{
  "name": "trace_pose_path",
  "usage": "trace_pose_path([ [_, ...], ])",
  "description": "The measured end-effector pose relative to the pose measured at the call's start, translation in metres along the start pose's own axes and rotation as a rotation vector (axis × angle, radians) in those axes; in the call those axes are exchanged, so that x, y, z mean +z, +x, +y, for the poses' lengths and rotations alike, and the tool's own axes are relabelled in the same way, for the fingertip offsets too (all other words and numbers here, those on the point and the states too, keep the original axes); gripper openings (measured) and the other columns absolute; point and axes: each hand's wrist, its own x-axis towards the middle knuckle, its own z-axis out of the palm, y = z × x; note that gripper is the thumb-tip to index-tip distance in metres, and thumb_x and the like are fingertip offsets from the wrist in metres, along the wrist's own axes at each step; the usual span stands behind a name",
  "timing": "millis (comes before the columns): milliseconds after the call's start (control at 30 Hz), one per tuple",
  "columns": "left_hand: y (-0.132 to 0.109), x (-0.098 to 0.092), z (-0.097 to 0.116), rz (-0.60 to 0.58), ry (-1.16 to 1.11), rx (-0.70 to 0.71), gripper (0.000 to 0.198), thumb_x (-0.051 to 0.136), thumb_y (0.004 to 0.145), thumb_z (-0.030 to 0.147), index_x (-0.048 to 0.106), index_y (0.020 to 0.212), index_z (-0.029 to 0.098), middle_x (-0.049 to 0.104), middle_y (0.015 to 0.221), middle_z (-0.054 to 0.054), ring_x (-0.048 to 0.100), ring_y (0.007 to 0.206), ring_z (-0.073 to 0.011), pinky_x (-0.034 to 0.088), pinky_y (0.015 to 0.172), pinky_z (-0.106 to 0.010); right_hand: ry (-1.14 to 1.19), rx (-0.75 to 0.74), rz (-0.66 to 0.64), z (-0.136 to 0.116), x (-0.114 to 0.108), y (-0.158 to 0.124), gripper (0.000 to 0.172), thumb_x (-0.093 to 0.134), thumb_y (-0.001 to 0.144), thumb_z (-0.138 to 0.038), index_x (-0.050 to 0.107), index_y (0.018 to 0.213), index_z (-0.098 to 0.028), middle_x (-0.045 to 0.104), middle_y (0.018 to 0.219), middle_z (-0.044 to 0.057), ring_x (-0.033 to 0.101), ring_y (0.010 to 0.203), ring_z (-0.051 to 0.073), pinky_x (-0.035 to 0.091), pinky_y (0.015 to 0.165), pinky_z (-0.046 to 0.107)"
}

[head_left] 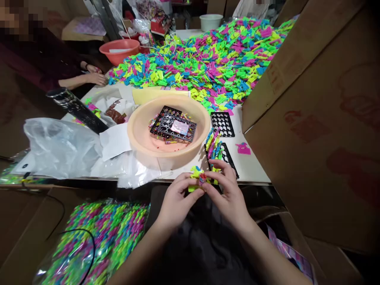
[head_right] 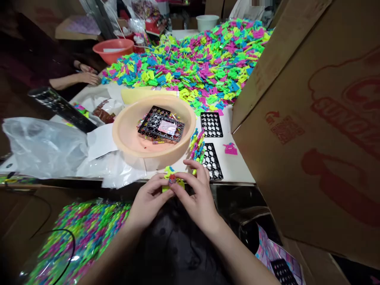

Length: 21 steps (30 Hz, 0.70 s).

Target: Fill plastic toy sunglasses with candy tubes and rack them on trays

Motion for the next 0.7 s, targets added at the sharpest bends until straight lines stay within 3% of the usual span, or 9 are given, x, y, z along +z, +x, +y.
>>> trace_pose_path([
  [133, -0.002, 0.002, -0.005, 0.051, -0.011, 0.009, 0.014, 0.064, 0.074, 0.023, 0.070, 0.087, 0.022, 0.061, 0.096, -0.005, 0.057, 0.097, -0.0179, 0.044, 0.089, -0.029, 0.253, 0.074, 0.110, -0.001, 0.002, -0.004, 0.012, 0.056, 0.084, -0.029, 0.058, 0.096, -0.027, 0.054, 0.116, 0.006, 0.046, 0.113, 0.023, 0.034, 0.097, 0.045],
  [233, -0.001, 0.002, -0.012, 0.121, -0.106, -0.087, 0.020, 0.062, 0.076, 0.025, 0.068, 0.095, 0.022, 0.063, 0.103, -0.005, 0.059, 0.099, -0.0175, 0.045, 0.092, -0.030, 0.607, 0.244, 0.213, 0.002, 0.000, -0.006, 0.015, 0.046, 0.088, -0.033, 0.053, 0.098, -0.024, 0.061, 0.088, 0.004, 0.059, 0.085, 0.019, 0.045, 0.083, 0.040],
  [300, 0.000, 0.001, -0.016, 0.167, -0.186, -0.145, 0.023, 0.064, 0.075, 0.027, 0.066, 0.096, 0.020, 0.064, 0.103, -0.005, 0.062, 0.092, -0.0163, 0.048, 0.088, -0.030, 0.708, 0.336, 0.205, 0.006, 0.000, -0.008, 0.018, 0.047, 0.087, -0.036, 0.055, 0.095, -0.023, 0.059, 0.076, 0.001, 0.055, 0.067, 0.015, 0.047, 0.070, 0.033],
  [433, 0.000, 0.002, -0.019, 0.233, -0.346, -0.096, 0.039, 0.071, 0.068, 0.025, 0.053, 0.103, 0.022, 0.067, 0.099, -0.005, 0.065, 0.084, -0.0160, 0.052, 0.076, -0.029, 0.625, 0.465, 0.055, 0.013, 0.004, -0.017, 0.022, 0.053, 0.083, -0.040, 0.059, 0.095, -0.021, 0.056, 0.070, -0.001, 0.051, 0.063, 0.013, 0.045, 0.063, 0.027],
  [533, 0.001, 0.004, -0.017, 0.263, -0.407, -0.085, 0.063, 0.072, 0.067, 0.021, 0.036, 0.119, 0.026, 0.067, 0.098, -0.004, 0.066, 0.087, -0.0160, 0.051, 0.081, -0.030, 0.514, 0.495, -0.057, 0.011, 0.011, -0.023, 0.026, 0.056, 0.080, -0.042, 0.061, 0.095, -0.021, 0.060, 0.075, 0.001, 0.054, 0.067, 0.014, 0.046, 0.068, 0.027],
  [600, 0.001, 0.004, -0.017, 0.293, -0.413, -0.105, 0.068, 0.071, 0.067, 0.020, 0.033, 0.123, 0.025, 0.066, 0.102, -0.005, 0.064, 0.095, -0.0165, 0.048, 0.088, -0.031, 0.490, 0.489, -0.060, 0.009, 0.016, -0.026, 0.026, 0.058, 0.078, -0.041, 0.062, 0.094, -0.020, 0.062, 0.080, 0.002, 0.054, 0.068, 0.014, 0.046, 0.069, 0.027],
  [700, -0.001, 0.005, -0.020, 0.269, -0.390, -0.145, 0.055, 0.070, 0.068, 0.021, 0.043, 0.117, 0.022, 0.064, 0.110, -0.006, 0.060, 0.103, -0.0172, 0.044, 0.094, -0.030, 0.492, 0.492, 0.018, 0.007, 0.023, -0.026, 0.027, 0.063, 0.075, -0.039, 0.061, 0.095, -0.021, 0.061, 0.077, 0.000, 0.053, 0.065, 0.013, 0.045, 0.064, 0.025],
])
